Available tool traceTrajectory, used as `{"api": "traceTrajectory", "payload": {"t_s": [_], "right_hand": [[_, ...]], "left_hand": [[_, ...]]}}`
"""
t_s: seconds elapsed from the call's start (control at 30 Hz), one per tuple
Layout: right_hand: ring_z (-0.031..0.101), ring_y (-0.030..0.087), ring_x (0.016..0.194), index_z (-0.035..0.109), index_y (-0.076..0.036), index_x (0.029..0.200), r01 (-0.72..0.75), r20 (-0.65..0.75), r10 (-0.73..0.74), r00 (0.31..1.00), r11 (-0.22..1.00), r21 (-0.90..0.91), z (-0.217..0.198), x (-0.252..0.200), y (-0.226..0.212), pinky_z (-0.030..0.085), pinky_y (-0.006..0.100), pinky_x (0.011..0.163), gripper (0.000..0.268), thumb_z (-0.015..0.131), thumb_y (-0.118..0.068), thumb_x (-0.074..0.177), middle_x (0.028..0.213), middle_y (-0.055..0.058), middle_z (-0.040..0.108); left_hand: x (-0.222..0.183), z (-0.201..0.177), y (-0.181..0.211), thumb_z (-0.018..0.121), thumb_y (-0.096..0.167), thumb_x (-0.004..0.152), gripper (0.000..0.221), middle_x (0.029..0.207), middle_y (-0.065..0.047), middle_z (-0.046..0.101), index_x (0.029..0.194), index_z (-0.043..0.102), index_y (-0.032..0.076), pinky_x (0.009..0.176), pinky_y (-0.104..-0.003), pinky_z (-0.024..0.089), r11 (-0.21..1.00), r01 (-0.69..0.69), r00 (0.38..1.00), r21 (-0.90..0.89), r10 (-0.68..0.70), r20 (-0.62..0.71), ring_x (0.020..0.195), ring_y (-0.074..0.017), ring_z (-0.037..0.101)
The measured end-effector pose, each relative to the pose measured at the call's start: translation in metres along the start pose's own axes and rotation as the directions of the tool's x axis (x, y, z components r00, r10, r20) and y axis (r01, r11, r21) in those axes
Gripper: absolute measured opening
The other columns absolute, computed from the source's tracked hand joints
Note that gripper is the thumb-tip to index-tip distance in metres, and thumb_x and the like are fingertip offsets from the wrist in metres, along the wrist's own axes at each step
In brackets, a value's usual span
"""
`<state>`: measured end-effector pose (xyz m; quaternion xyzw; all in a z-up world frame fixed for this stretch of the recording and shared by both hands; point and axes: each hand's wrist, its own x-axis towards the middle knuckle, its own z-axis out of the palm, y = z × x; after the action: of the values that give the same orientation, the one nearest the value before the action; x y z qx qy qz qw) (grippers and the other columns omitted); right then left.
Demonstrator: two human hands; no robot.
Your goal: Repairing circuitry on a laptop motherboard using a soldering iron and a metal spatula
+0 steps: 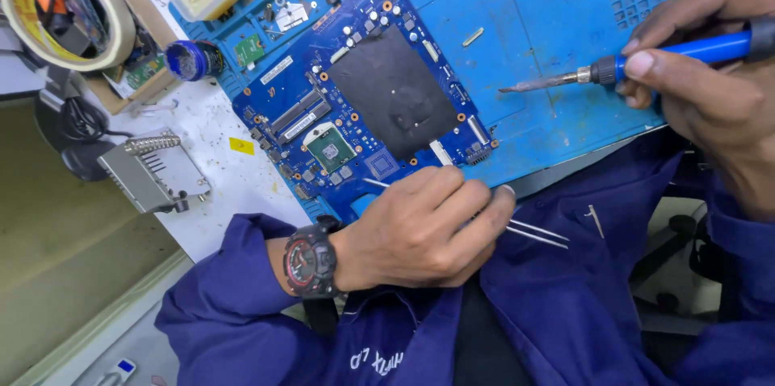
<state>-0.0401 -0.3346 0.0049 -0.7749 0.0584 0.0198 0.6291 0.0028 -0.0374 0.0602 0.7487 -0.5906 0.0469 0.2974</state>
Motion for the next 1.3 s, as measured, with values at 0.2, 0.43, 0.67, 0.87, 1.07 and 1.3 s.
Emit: {"api": "traceTrajectory", "payload": {"t_s": [0.2,0.43,0.67,0.87,1.07,1.3], "right_hand": [[0.063,0.028,0.067,0.056,0.012,0.105,0.039,-0.002,-0.039,0.999,0.999,-0.003,0.001,0.000,0.006,0.057,0.033,0.067,0.013,0.065,0.004,0.107,0.085,0.025,0.060],[0.064,0.027,0.070,0.055,0.012,0.105,-0.002,-0.038,0.002,0.999,1.000,-0.003,0.003,0.000,-0.003,0.059,0.032,0.070,0.013,0.065,0.005,0.108,0.089,0.025,0.060],[0.065,0.023,0.071,0.054,0.006,0.111,-0.041,-0.064,0.046,0.997,0.996,0.078,0.000,-0.007,0.013,0.058,0.026,0.070,0.014,0.065,-0.001,0.107,0.097,0.020,0.061],[0.067,0.023,0.076,0.052,0.004,0.118,-0.089,-0.022,0.089,0.996,0.996,-0.017,-0.007,-0.009,0.023,0.060,0.028,0.073,0.017,0.065,-0.003,0.111,0.099,0.019,0.061],[0.065,0.027,0.071,0.060,0.011,0.114,-0.187,0.154,0.201,0.967,0.977,-0.102,-0.030,-0.011,0.059,0.058,0.033,0.068,0.014,0.057,-0.003,0.110,0.089,0.021,0.062],[0.056,0.031,0.089,0.056,0.006,0.118,-0.456,0.112,0.473,0.874,0.878,-0.147,-0.044,-0.050,0.123,0.051,0.043,0.084,0.027,0.052,-0.020,0.114,0.102,0.019,0.054]], "left_hand": [[0.012,-0.008,-0.005,0.065,0.006,0.106,0.008,0.090,-0.003,0.062,0.109,0.073,0.005,0.072,-0.031,0.040,0.987,-0.148,0.976,0.061,0.156,-0.151,0.080,-0.0172,0.059],[0.016,-0.010,-0.021,0.065,0.006,0.103,0.010,0.096,-0.007,0.069,0.106,0.074,0.004,0.075,-0.026,0.059,0.941,-0.319,0.917,0.111,0.336,-0.217,0.080,-0.0183,0.071],[0.008,0.008,-0.029,0.068,0.009,0.104,0.009,0.100,-0.011,0.074,0.106,0.073,0.002,0.089,-0.027,0.065,0.936,-0.316,0.926,0.155,0.340,-0.163,0.090,-0.0210,0.078],[0.006,0.016,-0.033,0.066,0.006,0.102,0.007,0.097,-0.010,0.075,0.101,0.073,0.004,0.087,-0.026,0.064,0.920,-0.331,0.910,0.211,0.371,-0.186,0.086,-0.0193,0.077],[0.003,0.018,-0.035,0.063,0.010,0.105,0.013,0.100,-0.010,0.077,0.104,0.075,0.004,0.093,-0.026,0.062,0.926,-0.312,0.924,0.215,0.348,-0.158,0.094,-0.0208,0.077],[0.002,0.020,-0.037,0.058,0.007,0.106,0.017,0.101,-0.012,0.076,0.104,0.074,0.004,0.094,-0.027,0.063,0.934,-0.302,0.933,0.191,0.331,-0.141,0.095,-0.0222,0.077]]}}
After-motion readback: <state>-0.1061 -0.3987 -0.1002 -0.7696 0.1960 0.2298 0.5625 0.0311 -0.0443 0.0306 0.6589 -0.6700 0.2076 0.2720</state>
